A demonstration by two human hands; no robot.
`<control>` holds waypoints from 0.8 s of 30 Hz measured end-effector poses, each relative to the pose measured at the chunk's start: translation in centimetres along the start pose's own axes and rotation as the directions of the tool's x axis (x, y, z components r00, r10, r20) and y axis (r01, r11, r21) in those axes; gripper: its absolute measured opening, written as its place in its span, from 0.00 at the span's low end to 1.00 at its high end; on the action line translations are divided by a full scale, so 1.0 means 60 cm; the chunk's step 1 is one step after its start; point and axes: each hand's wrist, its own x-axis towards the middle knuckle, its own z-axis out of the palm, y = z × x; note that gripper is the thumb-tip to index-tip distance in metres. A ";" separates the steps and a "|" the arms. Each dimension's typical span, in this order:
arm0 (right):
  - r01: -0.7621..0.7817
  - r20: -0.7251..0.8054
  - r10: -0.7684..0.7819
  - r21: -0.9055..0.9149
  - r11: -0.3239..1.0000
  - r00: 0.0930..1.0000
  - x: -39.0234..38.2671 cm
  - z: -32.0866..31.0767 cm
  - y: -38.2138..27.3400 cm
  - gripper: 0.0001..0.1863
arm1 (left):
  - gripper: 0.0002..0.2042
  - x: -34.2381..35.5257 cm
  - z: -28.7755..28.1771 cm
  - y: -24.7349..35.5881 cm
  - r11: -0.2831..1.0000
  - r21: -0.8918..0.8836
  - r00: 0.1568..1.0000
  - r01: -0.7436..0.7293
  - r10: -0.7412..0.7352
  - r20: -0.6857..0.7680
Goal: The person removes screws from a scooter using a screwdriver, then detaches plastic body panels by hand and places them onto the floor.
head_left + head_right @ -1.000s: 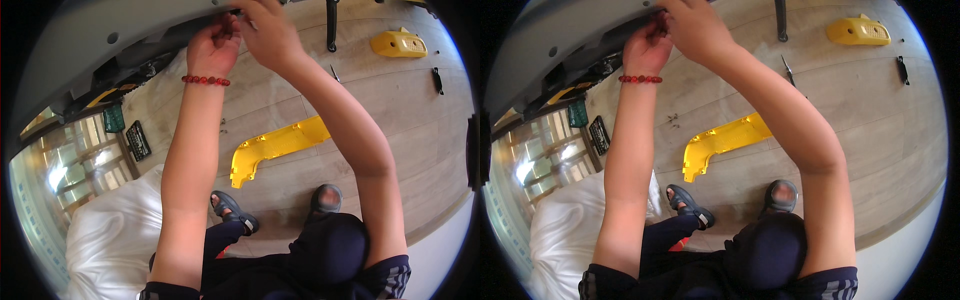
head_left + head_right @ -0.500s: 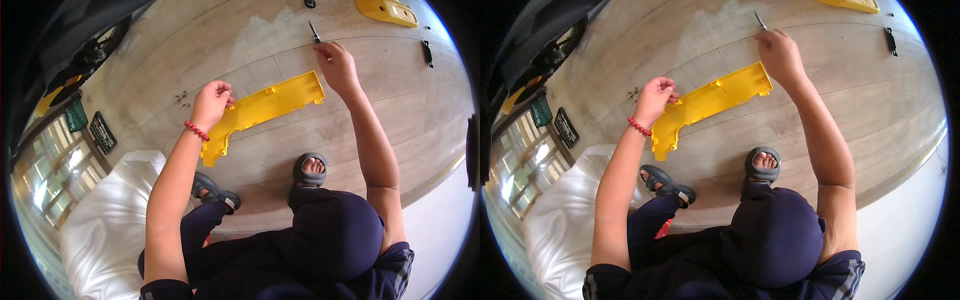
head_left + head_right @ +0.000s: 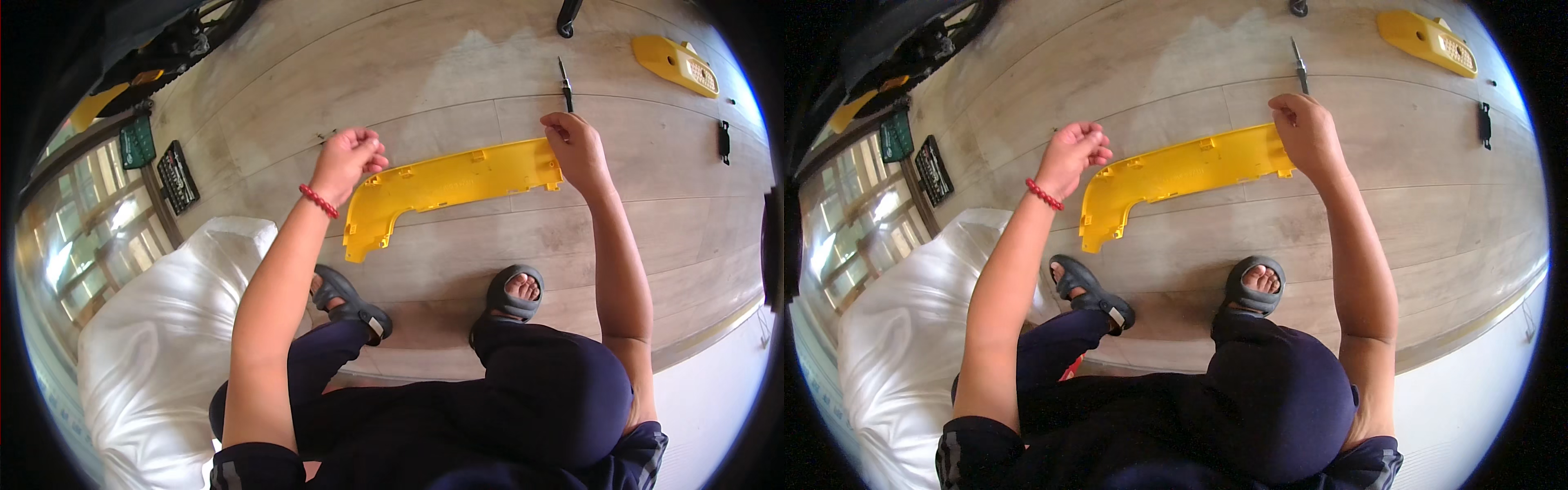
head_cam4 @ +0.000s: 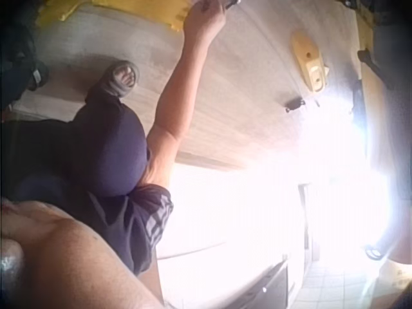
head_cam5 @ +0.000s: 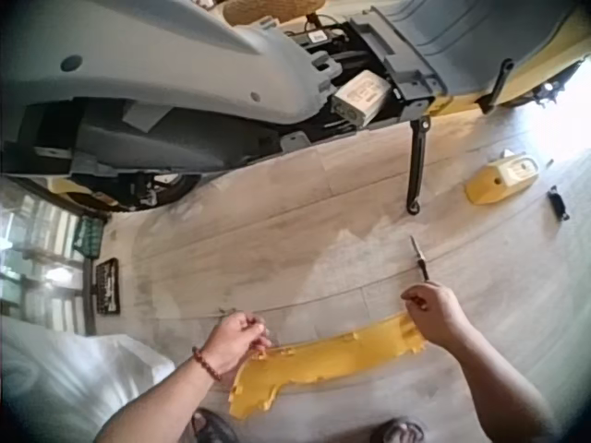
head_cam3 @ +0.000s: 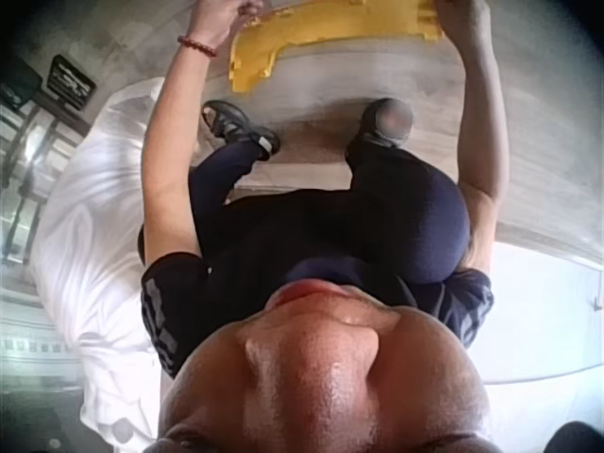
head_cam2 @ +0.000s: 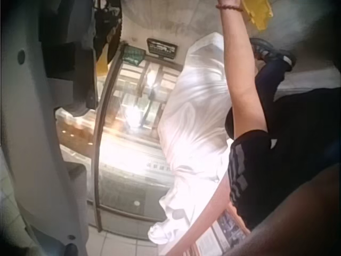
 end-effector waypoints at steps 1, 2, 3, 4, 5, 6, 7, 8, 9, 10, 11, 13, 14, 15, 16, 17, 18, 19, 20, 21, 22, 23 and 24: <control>0.002 0.003 -0.002 0.004 1.000 1.000 0.000 0.003 -0.005 0.10 | 0.06 0.009 -0.017 0.006 0.998 -0.052 0.999 -0.028 0.027 -0.020; -0.013 0.014 0.013 -0.005 1.000 1.000 0.000 0.003 -0.009 0.10 | 0.07 0.013 -0.023 0.016 0.993 -0.106 0.998 -0.057 0.053 -0.040; -0.028 0.024 0.029 -0.014 1.000 0.999 0.000 0.003 -0.012 0.10 | 0.06 0.014 -0.029 0.025 0.990 -0.088 0.994 -0.107 0.103 -0.045; -0.027 0.026 0.027 -0.011 1.000 0.999 0.002 0.003 -0.013 0.10 | 0.06 0.012 -0.033 0.031 0.990 -0.087 0.994 -0.107 0.103 -0.048; -0.021 0.033 0.021 0.000 1.000 0.999 0.001 0.001 -0.014 0.10 | 0.05 0.007 -0.031 0.039 0.976 -0.097 0.981 -0.193 0.190 -0.044; -0.015 0.039 0.015 0.012 1.000 0.999 0.000 -0.001 -0.014 0.10 | 0.05 0.001 -0.030 0.048 0.954 -0.107 0.960 -0.279 0.276 -0.041; -0.018 0.039 0.017 0.013 1.000 0.999 -0.001 -0.003 -0.014 0.10 | 0.04 -0.005 -0.028 0.055 0.940 -0.143 0.951 -0.309 0.310 -0.015; -0.023 0.037 0.023 0.012 1.000 0.999 -0.001 -0.004 -0.014 0.10 | 0.04 -0.012 -0.023 0.061 0.940 -0.141 0.950 -0.310 0.311 -0.015; -0.029 0.034 0.028 0.011 1.000 0.999 0.000 -0.005 -0.013 0.10 | 0.05 -0.021 -0.016 0.065 0.930 -0.192 0.948 -0.312 0.318 -0.002; -0.029 0.032 0.028 0.012 1.000 0.999 0.001 -0.005 -0.011 0.10 | 0.06 -0.025 -0.012 0.067 0.918 -0.243 0.945 -0.313 0.326 0.011; -0.019 0.031 0.019 0.018 1.000 0.999 0.001 -0.003 -0.011 0.10 | 0.06 -0.028 -0.013 0.066 0.919 -0.241 0.946 -0.313 0.325 0.011; -0.011 0.027 0.011 0.024 1.000 1.000 0.001 -0.004 -0.012 0.10 | 0.07 -0.029 -0.014 0.065 0.908 -0.321 0.954 -0.269 0.296 0.038; -0.002 0.032 0.002 0.013 1.000 0.999 0.002 -0.004 -0.016 0.10 | 0.07 -0.028 -0.019 0.063 0.909 -0.317 0.954 -0.272 0.298 0.036; 0.007 0.037 -0.007 0.002 1.000 0.999 0.004 -0.004 -0.018 0.10 | 0.07 -0.024 -0.025 0.058 0.929 -0.276 0.967 -0.247 0.256 -0.003; 0.010 0.035 -0.010 0.005 1.000 0.999 0.002 -0.003 -0.018 0.10 | 0.07 -0.020 -0.031 0.050 0.947 -0.236 0.976 -0.220 0.215 -0.044; 0.000 0.036 -0.001 0.030 1.000 0.999 0.000 0.000 -0.017 0.10 | 0.07 -0.013 -0.041 0.042 0.945 -0.232 0.973 -0.229 0.224 -0.045; -0.011 0.040 0.009 0.053 0.999 0.999 0.000 0.001 -0.017 0.10 | 0.07 -0.006 -0.053 0.028 0.979 0.046 0.968 -0.199 0.203 -0.148; -0.005 0.036 0.003 0.055 0.998 0.999 0.002 0.002 -0.019 0.10 | 0.07 0.002 -0.066 0.015 0.941 0.314 0.945 -0.124 0.208 -0.253; -0.002 0.036 0.001 0.046 0.999 0.999 0.002 0.002 -0.020 0.10 | 0.07 0.006 -0.077 0.002 0.942 0.313 0.944 -0.124 0.209 -0.256; -0.003 0.041 0.001 0.036 0.999 0.999 -0.001 0.001 -0.020 0.10 | 0.06 0.007 -0.087 -0.011 0.909 0.403 0.926 -0.105 0.237 -0.293; -0.003 0.046 0.001 0.036 0.999 0.999 -0.002 0.001 -0.020 0.10 | 0.06 0.007 -0.098 -0.024 0.869 0.488 0.907 -0.081 0.268 -0.326; -0.001 0.046 -0.001 0.031 1.000 0.999 -0.001 0.001 -0.020 0.10 | 0.06 0.008 -0.109 -0.037 0.870 0.487 0.906 -0.080 0.267 -0.327; 0.005 0.041 -0.007 0.031 1.000 0.999 0.001 0.000 -0.022 0.10 | 0.06 0.009 -0.122 -0.044 0.789 0.612 0.884 -0.060 0.327 -0.335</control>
